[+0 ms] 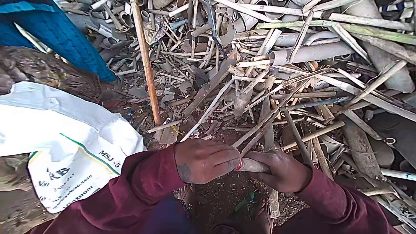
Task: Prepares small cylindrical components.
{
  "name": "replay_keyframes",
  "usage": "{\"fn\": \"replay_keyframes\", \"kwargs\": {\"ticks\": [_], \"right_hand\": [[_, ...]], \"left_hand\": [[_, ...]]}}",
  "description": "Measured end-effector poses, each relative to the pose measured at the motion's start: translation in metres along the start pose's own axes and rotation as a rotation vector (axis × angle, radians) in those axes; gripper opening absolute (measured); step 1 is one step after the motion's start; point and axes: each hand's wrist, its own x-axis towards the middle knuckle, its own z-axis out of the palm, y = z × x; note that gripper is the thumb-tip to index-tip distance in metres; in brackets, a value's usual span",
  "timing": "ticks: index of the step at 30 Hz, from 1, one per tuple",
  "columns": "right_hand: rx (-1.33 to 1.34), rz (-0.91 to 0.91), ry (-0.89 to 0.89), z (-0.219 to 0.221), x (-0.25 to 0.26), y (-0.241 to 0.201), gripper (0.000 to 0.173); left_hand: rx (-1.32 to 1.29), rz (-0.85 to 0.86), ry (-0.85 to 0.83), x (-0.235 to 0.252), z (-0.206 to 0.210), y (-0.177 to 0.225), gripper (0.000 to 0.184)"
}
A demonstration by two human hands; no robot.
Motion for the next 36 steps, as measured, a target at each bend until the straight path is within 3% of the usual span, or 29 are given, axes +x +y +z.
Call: {"fn": "replay_keyframes", "kwargs": {"ticks": [13, 21, 29, 36], "right_hand": [[-0.17, 0.038, -0.003, -0.005, -0.001, -0.009, 0.031], [-0.202, 0.077, -0.09, -0.011, -0.002, -0.014, 0.033], [-0.16, 0.076, -0.206, -0.006, 0.002, -0.015, 0.033], [-0.191, 0.101, -0.323, -0.003, 0.003, -0.017, 0.032]], "left_hand": [[-0.019, -0.276, 0.186, 0.006, 0.024, 0.012, 0.018], [-0.384, -0.181, 0.131, -0.006, 0.025, 0.003, 0.021], [-0.319, -0.162, 0.099, -0.012, 0.02, 0.011, 0.019], [-0.012, -0.096, 0.017, -0.016, 0.029, 0.03, 0.016]]}}
